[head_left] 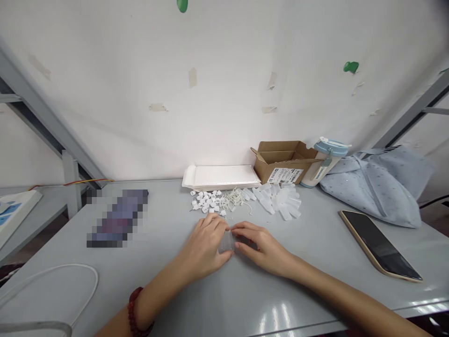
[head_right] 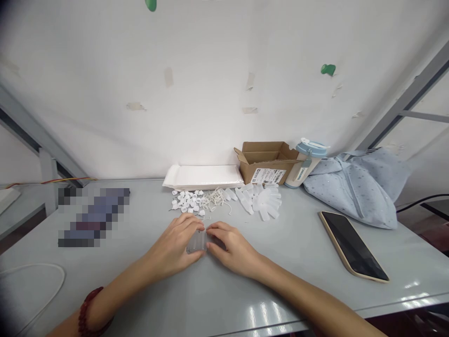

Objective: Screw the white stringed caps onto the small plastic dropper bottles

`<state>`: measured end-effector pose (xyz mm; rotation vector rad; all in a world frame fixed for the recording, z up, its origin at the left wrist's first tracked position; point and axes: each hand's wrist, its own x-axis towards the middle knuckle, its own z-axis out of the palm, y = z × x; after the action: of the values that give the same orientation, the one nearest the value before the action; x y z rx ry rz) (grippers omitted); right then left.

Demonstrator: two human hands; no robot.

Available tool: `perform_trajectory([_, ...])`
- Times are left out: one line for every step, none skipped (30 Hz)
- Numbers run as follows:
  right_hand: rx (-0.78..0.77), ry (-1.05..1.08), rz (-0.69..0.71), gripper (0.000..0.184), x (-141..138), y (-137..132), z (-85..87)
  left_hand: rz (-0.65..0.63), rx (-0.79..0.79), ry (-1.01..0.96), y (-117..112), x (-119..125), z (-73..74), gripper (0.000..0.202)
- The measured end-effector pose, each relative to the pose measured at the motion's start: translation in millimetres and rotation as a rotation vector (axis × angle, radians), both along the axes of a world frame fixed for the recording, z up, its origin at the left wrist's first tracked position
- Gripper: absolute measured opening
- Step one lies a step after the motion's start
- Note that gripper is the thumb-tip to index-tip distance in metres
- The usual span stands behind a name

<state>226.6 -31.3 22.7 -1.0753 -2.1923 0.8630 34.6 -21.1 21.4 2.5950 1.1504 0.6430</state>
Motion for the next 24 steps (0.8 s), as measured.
perform_trajectory([0.0, 0.0, 0.002, 0.027, -0.1, 0.0, 0.1, -0.003, -0.003, 0.001, -0.2, 0.0, 0.5, 0.029])
perform_trajectory([0.0, 0.002, 0.005, 0.028, -0.1, 0.1, 0.2, -0.005, -0.007, 0.001, -0.3, 0.1, 1.1, 0.029])
perform_trajectory([-0.001, 0.004, 0.008, 0.028, -0.1, 0.1, 0.2, -0.007, -0.015, 0.003, -0.4, 0.2, 1.6, 0.029])
perform_trajectory([-0.002, 0.005, 0.011, 0.029, -0.1, 0.1, 0.4, -0.008, -0.022, 0.005, -0.6, 0.3, 2.0, 0.029])
perform_trajectory([-0.004, 0.004, 0.012, 0.029, 0.0, 0.0, 0.5, -0.009, -0.028, 0.007, -0.7, 0.4, 2.4, 0.029])
perform_trajectory([-0.006, 0.002, 0.013, 0.029, 0.0, -0.1, 0.7, -0.009, -0.033, 0.008, -0.8, 0.5, 2.6, 0.029])
perform_trajectory([-0.007, -0.001, 0.013, 0.029, 0.1, -0.3, 0.8, -0.011, -0.034, 0.007, -0.8, 0.5, 2.6, 0.029])
perform_trajectory([-0.008, -0.003, 0.013, 0.029, 0.2, -0.4, 0.9, -0.014, -0.033, 0.004, -0.9, 0.5, 2.5, 0.029])
perform_trajectory([-0.007, -0.004, 0.013, 0.029, 0.3, -0.6, 0.8, -0.016, -0.03, 0.001, -0.9, 0.5, 2.2, 0.028])
perform_trajectory([-0.005, -0.003, 0.013, 0.029, 0.4, -0.7, 0.7, -0.017, -0.029, -0.001, -0.8, 0.4, 1.9, 0.028])
perform_trajectory([-0.002, -0.002, 0.013, 0.03, 0.5, -0.7, 0.5, -0.017, -0.029, -0.002, -0.7, 0.3, 1.5, 0.027])
perform_trajectory([0.0, -0.001, 0.015, 0.03, 0.6, -0.7, 0.2, -0.015, -0.03, -0.003, -0.6, 0.2, 1.0, 0.027])
perform_trajectory([0.0, -0.001, 0.017, 0.03, 0.7, -0.7, -0.1, -0.014, -0.029, -0.003, -0.4, 0.0, 0.6, 0.028])
perform_trajectory([0.0, 0.0, 0.019, 0.03, 0.7, -0.6, -0.4, -0.014, -0.028, -0.003, -0.3, -0.1, 0.1, 0.028])
perform_trajectory([0.0, 0.002, 0.02, 0.03, 0.8, -0.5, -0.7, -0.014, -0.026, -0.005, -0.1, -0.1, -0.2, 0.028])
perform_trajectory([0.0, 0.004, 0.021, 0.031, 0.9, -0.4, -1.0, -0.014, -0.026, -0.005, 0.0, -0.1, -0.4, 0.028])
perform_trajectory([0.0, 0.007, 0.019, 0.031, 0.9, -0.3, -1.1, -0.016, -0.027, -0.004, 0.0, -0.1, -0.4, 0.027])
perform_trajectory([0.0, 0.008, 0.017, 0.031, 0.9, -0.3, -1.2, -0.016, -0.029, -0.003, 0.0, 0.0, -0.2, 0.027])
perform_trajectory([-0.002, 0.007, 0.015, 0.032, 0.9, -0.3, -1.1, -0.015, -0.032, 0.0, -0.1, 0.1, 0.1, 0.026])
perform_trajectory([-0.003, 0.005, 0.014, 0.032, 0.9, -0.3, -1.0, -0.014, -0.036, 0.003, -0.2, 0.2, 0.6, 0.025])
perform_trajectory([-0.004, 0.004, 0.013, 0.033, 0.8, -0.4, -0.7, -0.013, -0.037, 0.005, -0.3, 0.3, 1.1, 0.025])
perform_trajectory([-0.005, 0.003, 0.013, 0.033, 0.8, -0.5, -0.4, -0.012, -0.037, 0.004, -0.3, 0.4, 1.6, 0.025])
perform_trajectory([-0.007, 0.002, 0.014, 0.033, 0.8, -0.6, 0.1, -0.011, -0.036, 0.004, -0.3, 0.4, 2.0, 0.025])
perform_trajectory([-0.007, 0.002, 0.013, 0.033, 0.7, -0.6, 0.5, -0.009, -0.036, 0.005, -0.2, 0.3, 2.2, 0.025])
